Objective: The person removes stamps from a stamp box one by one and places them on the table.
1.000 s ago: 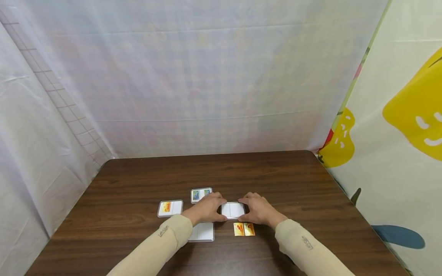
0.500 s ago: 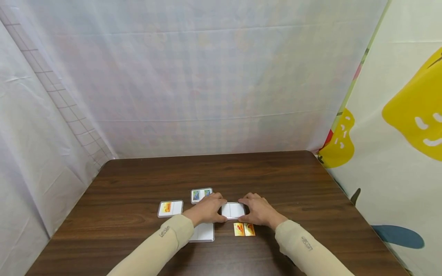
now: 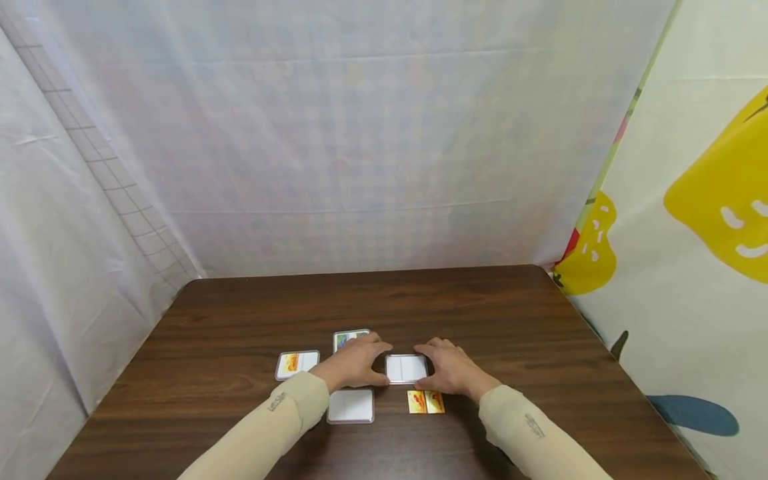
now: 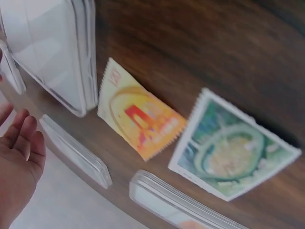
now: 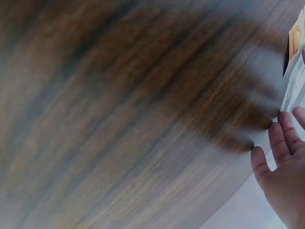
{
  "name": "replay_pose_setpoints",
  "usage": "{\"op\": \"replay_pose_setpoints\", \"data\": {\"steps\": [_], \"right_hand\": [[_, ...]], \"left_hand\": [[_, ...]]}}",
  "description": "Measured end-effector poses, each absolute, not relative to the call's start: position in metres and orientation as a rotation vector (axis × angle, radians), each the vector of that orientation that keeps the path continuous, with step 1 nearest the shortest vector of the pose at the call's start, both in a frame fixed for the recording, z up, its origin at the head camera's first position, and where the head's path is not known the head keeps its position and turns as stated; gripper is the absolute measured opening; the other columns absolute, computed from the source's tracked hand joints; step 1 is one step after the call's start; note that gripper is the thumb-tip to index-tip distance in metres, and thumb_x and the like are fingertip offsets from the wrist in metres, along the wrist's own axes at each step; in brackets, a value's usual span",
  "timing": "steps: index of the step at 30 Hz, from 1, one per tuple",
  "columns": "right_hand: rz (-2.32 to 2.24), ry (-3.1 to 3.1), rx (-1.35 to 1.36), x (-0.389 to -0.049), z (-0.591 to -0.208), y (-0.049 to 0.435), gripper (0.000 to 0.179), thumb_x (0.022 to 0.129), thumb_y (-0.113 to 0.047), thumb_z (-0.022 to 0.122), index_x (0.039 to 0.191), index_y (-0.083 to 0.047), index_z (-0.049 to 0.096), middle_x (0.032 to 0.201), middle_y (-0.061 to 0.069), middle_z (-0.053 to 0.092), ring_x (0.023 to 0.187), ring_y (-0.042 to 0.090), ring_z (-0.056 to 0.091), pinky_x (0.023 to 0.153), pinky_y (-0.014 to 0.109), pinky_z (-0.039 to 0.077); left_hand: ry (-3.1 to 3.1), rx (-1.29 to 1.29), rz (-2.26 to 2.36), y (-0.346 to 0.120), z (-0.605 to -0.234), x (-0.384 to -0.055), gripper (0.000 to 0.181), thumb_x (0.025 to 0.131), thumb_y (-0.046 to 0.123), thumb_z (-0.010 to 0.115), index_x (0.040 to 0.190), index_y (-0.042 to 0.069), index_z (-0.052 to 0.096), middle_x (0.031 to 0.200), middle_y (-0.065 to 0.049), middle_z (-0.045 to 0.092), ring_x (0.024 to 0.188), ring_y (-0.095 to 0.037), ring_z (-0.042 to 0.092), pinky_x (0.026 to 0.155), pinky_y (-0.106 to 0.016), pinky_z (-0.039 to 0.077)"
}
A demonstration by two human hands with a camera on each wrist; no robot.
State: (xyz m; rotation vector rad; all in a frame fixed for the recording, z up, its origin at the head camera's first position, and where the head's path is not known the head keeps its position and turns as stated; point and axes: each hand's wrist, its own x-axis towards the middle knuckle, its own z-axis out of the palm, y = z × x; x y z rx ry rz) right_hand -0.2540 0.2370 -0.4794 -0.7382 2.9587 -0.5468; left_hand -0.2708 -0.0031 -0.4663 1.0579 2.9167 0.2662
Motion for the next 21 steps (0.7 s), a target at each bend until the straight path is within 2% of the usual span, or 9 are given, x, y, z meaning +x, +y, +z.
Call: {"op": "replay_pose_setpoints", "data": {"steps": [10,21], "right_hand": [[-0.582,2.989,-0.718,-0.253,-0.475,0.237,0.071,0.079,-0.043,0.080,0.133,-0.003,0.059,0.127,0.017,0.056,0.118,0.038,0.053,0.097,0.061,0.040],[-0.627,2.995,-0.703,-0.255,-0.475,0.226,0.066,0.081,-0.043,0.079,0.132,-0.005,0.061,0.128,0.017,0.056,0.119,0.038,0.053,0.098,0.060,0.041]], "left_hand": [[2.880,1.028,0.422,-0.021,-0.458,-0.271,0.069,0.082,0.047,0.077,0.138,0.012,0.058,0.125,-0.006,0.057,0.115,-0.021,0.054,0.101,-0.037,0.043],[2.850,0.958,0.487,-0.044,-0.451,-0.274,0.066,0.085,0.041,0.076,0.140,0.012,0.056,0.136,-0.009,0.053,0.128,-0.028,0.048,0.109,-0.046,0.035]]}}
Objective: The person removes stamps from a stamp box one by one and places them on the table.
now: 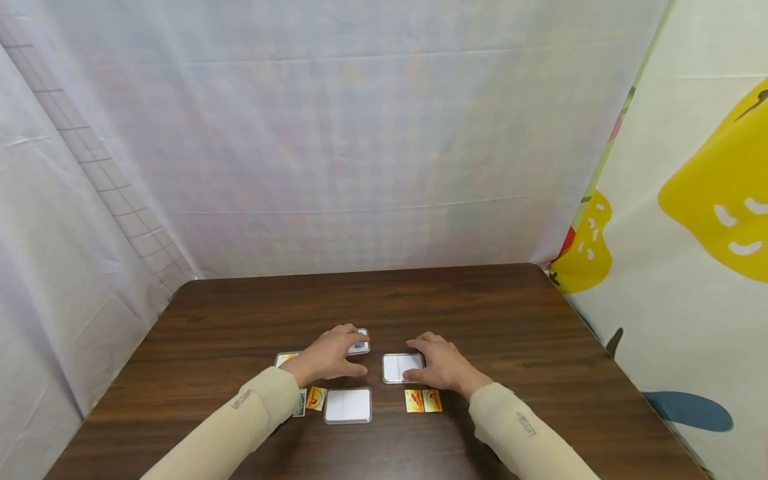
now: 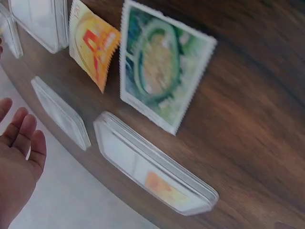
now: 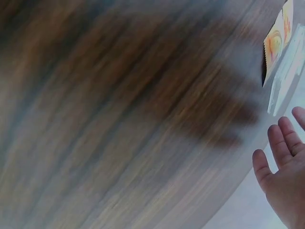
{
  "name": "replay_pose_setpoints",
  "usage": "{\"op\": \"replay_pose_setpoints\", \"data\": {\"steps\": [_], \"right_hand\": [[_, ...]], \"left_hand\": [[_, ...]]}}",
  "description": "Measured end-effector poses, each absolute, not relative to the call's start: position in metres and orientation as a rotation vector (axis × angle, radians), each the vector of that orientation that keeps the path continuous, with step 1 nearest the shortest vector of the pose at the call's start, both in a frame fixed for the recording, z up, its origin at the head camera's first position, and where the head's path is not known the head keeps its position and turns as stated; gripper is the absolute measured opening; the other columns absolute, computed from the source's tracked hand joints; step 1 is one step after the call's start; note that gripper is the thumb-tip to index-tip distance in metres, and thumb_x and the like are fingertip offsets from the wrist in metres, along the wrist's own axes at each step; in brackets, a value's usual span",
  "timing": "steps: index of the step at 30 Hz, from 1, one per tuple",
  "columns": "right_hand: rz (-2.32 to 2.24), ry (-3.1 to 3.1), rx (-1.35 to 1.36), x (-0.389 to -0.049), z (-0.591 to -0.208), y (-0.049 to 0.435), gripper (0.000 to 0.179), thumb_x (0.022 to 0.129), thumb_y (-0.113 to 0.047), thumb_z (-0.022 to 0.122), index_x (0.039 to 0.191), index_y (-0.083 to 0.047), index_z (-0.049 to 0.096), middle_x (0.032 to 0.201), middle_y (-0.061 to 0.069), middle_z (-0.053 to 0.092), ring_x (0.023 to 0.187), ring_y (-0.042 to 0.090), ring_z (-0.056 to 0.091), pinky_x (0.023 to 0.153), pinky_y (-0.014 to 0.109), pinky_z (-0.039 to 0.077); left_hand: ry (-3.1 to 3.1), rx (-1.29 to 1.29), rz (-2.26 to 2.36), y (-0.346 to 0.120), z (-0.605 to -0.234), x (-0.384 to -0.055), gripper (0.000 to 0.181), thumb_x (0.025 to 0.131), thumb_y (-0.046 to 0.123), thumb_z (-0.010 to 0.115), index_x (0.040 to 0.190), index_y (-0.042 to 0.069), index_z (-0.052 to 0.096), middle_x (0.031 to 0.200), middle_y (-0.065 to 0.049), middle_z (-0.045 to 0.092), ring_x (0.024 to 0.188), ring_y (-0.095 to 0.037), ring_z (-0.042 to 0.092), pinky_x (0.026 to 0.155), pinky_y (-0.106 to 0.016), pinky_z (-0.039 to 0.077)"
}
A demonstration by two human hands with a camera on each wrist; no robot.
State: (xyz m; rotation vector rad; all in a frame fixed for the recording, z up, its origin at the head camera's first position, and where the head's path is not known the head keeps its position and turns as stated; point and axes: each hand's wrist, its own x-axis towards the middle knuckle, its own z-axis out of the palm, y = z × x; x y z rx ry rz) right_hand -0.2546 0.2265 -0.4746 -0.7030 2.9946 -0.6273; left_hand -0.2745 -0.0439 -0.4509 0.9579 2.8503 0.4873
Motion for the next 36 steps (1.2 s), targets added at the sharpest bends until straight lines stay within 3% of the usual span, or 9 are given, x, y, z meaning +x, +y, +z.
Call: {"op": "replay_pose_setpoints", "data": {"steps": [10,17,27,36], "right_hand": [[-0.708,2.992,-0.719,-0.257,-0.471,0.214,0.065,0.083,-0.042,0.077,0.132,-0.004,0.061,0.128,0.014,0.056,0.120,0.036,0.053,0.099,0.059,0.041],[-0.747,2.989,-0.807,-0.258,-0.469,0.197,0.064,0.082,-0.038,0.077,0.131,-0.001,0.061,0.125,0.015,0.057,0.117,0.036,0.055,0.098,0.052,0.045],[-0.814,2.942,-0.841,-0.258,-0.466,0.164,0.063,0.083,-0.037,0.076,0.131,0.000,0.060,0.125,0.015,0.057,0.118,0.036,0.054,0.099,0.054,0.043],[-0.793,2.907,-0.830,-0.260,-0.464,0.130,0.068,0.082,-0.038,0.077,0.136,-0.002,0.057,0.133,0.021,0.054,0.122,0.039,0.051,0.101,0.055,0.042]], "left_hand": [[2.856,0.978,0.597,-0.066,-0.451,-0.274,0.064,0.084,0.036,0.078,0.137,0.007,0.058,0.128,-0.011,0.056,0.123,-0.030,0.050,0.104,-0.049,0.039],[2.852,0.947,0.654,-0.086,-0.453,-0.273,0.063,0.085,0.035,0.077,0.137,0.005,0.056,0.126,-0.010,0.056,0.121,-0.029,0.051,0.104,-0.050,0.040],[2.842,0.969,0.784,-0.123,-0.457,-0.267,0.060,0.082,0.029,0.079,0.132,0.000,0.059,0.121,-0.012,0.057,0.119,-0.034,0.051,0.102,-0.057,0.038],[2.882,0.915,0.816,-0.156,-0.461,-0.259,0.062,0.082,0.033,0.078,0.132,0.000,0.059,0.124,-0.012,0.057,0.120,-0.036,0.050,0.100,-0.060,0.038]]}}
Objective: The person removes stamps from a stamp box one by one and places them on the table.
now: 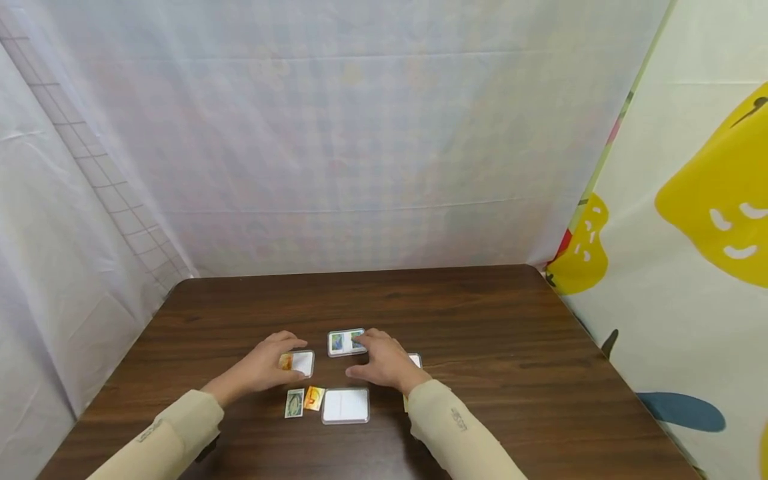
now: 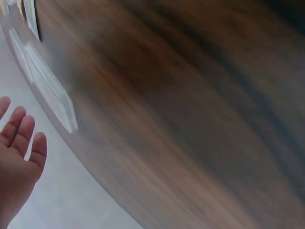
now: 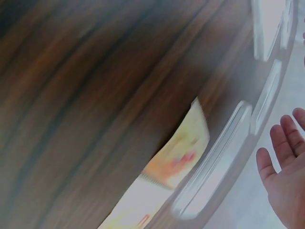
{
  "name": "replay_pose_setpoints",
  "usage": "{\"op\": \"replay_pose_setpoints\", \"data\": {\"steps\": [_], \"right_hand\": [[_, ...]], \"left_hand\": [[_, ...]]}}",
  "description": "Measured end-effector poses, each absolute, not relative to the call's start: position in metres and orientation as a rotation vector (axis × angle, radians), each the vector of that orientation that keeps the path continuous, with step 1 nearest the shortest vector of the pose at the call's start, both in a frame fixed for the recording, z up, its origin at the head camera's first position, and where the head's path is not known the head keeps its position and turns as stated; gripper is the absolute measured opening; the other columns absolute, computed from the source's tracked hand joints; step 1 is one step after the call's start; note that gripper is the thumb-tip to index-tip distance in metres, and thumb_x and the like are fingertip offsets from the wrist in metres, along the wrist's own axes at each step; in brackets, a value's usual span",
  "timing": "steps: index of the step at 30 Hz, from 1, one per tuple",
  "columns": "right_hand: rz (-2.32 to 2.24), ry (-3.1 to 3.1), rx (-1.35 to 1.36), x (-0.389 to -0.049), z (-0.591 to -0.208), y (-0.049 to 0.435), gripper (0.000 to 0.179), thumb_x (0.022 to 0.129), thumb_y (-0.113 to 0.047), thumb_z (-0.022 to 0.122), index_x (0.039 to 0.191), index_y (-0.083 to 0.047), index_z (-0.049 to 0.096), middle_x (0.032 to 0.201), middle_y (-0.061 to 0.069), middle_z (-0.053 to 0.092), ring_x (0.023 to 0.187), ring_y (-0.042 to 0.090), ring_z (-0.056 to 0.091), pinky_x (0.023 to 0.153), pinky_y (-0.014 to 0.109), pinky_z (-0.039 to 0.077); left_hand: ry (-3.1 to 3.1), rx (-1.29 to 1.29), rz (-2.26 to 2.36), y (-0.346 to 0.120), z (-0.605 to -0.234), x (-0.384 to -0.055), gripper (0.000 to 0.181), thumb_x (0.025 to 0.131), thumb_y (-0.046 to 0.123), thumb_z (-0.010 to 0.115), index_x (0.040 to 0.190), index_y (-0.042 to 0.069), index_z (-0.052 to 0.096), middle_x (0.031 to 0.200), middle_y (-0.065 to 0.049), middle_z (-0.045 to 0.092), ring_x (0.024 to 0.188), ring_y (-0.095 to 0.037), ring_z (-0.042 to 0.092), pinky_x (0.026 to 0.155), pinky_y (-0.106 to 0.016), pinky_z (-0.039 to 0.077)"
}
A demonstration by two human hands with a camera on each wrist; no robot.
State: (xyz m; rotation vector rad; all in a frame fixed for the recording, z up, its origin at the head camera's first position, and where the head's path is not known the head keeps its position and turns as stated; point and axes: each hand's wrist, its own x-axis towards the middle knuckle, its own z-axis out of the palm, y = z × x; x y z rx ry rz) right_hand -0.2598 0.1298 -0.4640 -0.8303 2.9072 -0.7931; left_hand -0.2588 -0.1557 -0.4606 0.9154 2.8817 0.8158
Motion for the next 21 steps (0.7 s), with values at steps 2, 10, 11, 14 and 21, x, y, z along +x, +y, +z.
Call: {"op": "replay_pose_setpoints", "data": {"steps": [2,10,11,14,21], "right_hand": [[-0.779,2.897,-0.825,-0.260,-0.463,0.123,0.069,0.082,-0.039,0.077,0.137,-0.004,0.056,0.137,0.022,0.052,0.126,0.040,0.049,0.103,0.056,0.040],[-0.738,2.884,-0.822,-0.260,-0.461,0.100,0.070,0.082,-0.039,0.078,0.139,-0.006,0.055,0.139,0.017,0.051,0.128,0.036,0.047,0.106,0.057,0.036],[-0.734,2.887,-0.815,-0.261,-0.461,0.098,0.071,0.082,-0.040,0.078,0.140,-0.006,0.055,0.139,0.017,0.051,0.128,0.036,0.047,0.106,0.056,0.036],[-0.731,2.900,-0.810,-0.263,-0.461,0.093,0.072,0.081,-0.041,0.078,0.139,-0.006,0.056,0.139,0.016,0.052,0.128,0.036,0.048,0.106,0.054,0.037],[-0.684,2.890,-0.785,-0.266,-0.460,0.077,0.072,0.082,-0.043,0.078,0.141,-0.009,0.054,0.142,0.014,0.050,0.131,0.034,0.046,0.108,0.051,0.036]], "left_hand": [[2.891,0.893,0.822,-0.163,-0.461,-0.258,0.063,0.082,0.034,0.079,0.132,0.000,0.059,0.126,-0.013,0.057,0.121,-0.036,0.050,0.100,-0.061,0.038],[2.943,0.831,0.840,-0.189,-0.468,-0.256,0.067,0.080,0.030,0.082,0.133,-0.003,0.057,0.127,-0.017,0.056,0.120,-0.039,0.051,0.100,-0.061,0.040],[2.945,0.822,0.841,-0.191,-0.470,-0.256,0.068,0.079,0.030,0.082,0.133,-0.003,0.057,0.127,-0.018,0.055,0.120,-0.040,0.051,0.100,-0.061,0.040],[2.953,0.810,0.843,-0.198,-0.472,-0.255,0.070,0.078,0.031,0.083,0.133,-0.004,0.056,0.127,-0.019,0.054,0.119,-0.041,0.051,0.099,-0.061,0.041],[2.950,0.763,0.824,-0.212,-0.474,-0.256,0.075,0.077,0.036,0.084,0.134,-0.004,0.055,0.129,-0.021,0.053,0.122,-0.042,0.048,0.100,-0.063,0.038]]}}
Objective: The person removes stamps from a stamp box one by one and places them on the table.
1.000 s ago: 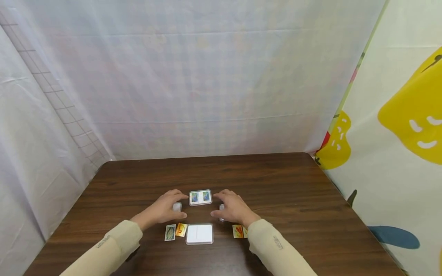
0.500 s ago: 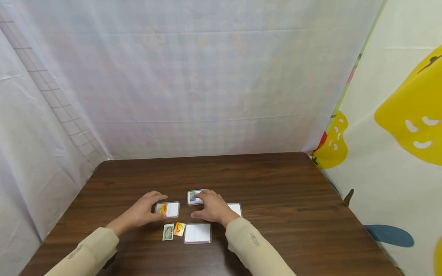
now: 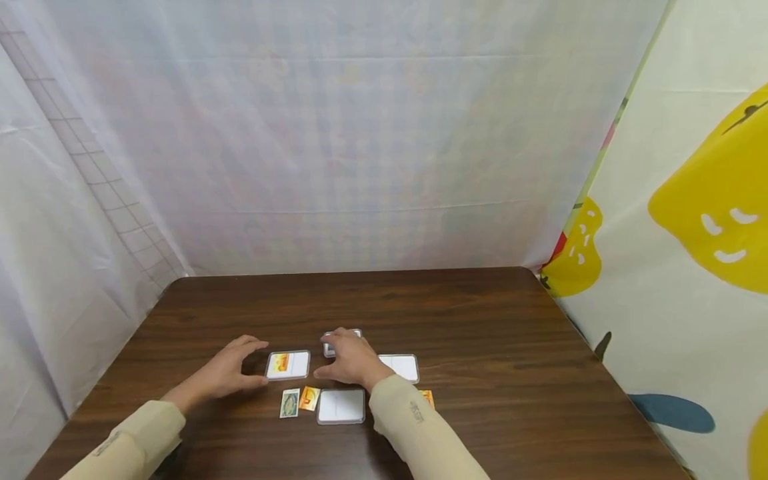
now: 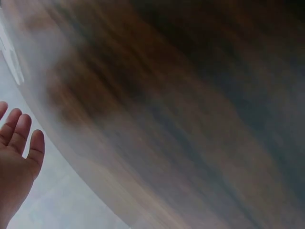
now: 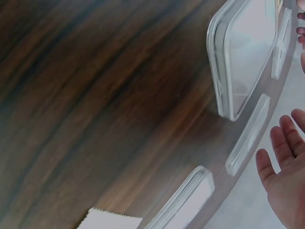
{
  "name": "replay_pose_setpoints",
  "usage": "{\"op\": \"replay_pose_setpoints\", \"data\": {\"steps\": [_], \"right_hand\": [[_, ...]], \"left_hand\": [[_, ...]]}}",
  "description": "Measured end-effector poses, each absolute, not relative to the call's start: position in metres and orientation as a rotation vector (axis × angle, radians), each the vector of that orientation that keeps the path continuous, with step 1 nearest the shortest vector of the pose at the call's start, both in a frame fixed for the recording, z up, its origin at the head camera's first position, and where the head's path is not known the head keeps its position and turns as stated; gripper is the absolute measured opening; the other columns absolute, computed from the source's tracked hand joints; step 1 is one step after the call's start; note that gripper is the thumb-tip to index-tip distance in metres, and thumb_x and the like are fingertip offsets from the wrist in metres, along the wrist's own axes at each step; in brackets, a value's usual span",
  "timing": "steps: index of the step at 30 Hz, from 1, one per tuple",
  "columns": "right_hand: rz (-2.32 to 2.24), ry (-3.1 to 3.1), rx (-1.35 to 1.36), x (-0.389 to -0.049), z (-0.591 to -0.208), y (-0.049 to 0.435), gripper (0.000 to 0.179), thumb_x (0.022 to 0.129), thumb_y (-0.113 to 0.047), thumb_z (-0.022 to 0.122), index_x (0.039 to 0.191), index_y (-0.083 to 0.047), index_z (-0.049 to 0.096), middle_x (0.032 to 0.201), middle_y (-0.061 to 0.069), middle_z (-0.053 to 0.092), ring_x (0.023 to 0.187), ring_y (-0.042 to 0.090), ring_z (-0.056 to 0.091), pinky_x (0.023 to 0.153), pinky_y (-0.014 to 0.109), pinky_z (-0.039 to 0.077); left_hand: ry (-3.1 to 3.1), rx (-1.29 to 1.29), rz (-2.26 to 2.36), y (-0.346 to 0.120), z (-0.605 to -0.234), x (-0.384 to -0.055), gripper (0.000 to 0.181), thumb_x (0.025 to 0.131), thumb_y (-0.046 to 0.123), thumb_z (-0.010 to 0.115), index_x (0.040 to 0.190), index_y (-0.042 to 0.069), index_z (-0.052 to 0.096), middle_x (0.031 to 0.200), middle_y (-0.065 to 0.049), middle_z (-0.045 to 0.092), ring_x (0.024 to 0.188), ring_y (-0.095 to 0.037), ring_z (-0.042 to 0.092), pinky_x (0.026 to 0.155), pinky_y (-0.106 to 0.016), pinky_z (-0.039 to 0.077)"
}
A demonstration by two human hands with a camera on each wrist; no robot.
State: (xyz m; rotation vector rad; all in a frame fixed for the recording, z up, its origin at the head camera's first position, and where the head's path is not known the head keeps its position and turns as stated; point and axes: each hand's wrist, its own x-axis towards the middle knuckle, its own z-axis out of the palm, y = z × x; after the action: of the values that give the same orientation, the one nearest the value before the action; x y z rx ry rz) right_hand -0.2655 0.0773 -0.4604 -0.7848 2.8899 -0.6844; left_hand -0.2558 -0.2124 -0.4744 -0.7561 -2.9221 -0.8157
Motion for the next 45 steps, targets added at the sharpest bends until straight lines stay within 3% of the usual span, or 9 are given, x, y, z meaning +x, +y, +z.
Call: {"op": "replay_pose_setpoints", "data": {"steps": [17,37,45], "right_hand": [[-0.560,2.899,-0.798,-0.276,-0.462,0.049,0.071,0.081,-0.045,0.079,0.139,-0.011,0.057,0.135,0.007,0.056,0.126,0.025,0.050,0.108,0.042,0.037],[-0.460,2.894,-0.752,-0.280,-0.471,0.039,0.073,0.080,-0.050,0.078,0.141,-0.015,0.056,0.142,0.006,0.048,0.133,0.025,0.040,0.113,0.049,0.028],[-0.437,2.896,-0.750,-0.280,-0.475,0.037,0.072,0.081,-0.051,0.077,0.139,-0.015,0.057,0.143,0.006,0.047,0.131,0.024,0.040,0.111,0.048,0.030]], "left_hand": [[-2.957,-0.816,-0.776,-0.209,-0.474,-0.267,0.078,0.077,0.037,0.084,0.134,-0.006,0.054,0.129,-0.022,0.053,0.120,-0.041,0.049,0.100,-0.059,0.041],[-3.001,-0.849,-0.743,-0.201,-0.476,-0.274,0.072,0.078,0.033,0.083,0.132,-0.007,0.056,0.123,-0.019,0.055,0.116,-0.038,0.052,0.098,-0.057,0.042],[-3.029,-0.841,-0.739,-0.200,-0.480,-0.275,0.069,0.079,0.032,0.083,0.130,-0.006,0.058,0.122,-0.017,0.056,0.114,-0.036,0.053,0.098,-0.054,0.043]]}}
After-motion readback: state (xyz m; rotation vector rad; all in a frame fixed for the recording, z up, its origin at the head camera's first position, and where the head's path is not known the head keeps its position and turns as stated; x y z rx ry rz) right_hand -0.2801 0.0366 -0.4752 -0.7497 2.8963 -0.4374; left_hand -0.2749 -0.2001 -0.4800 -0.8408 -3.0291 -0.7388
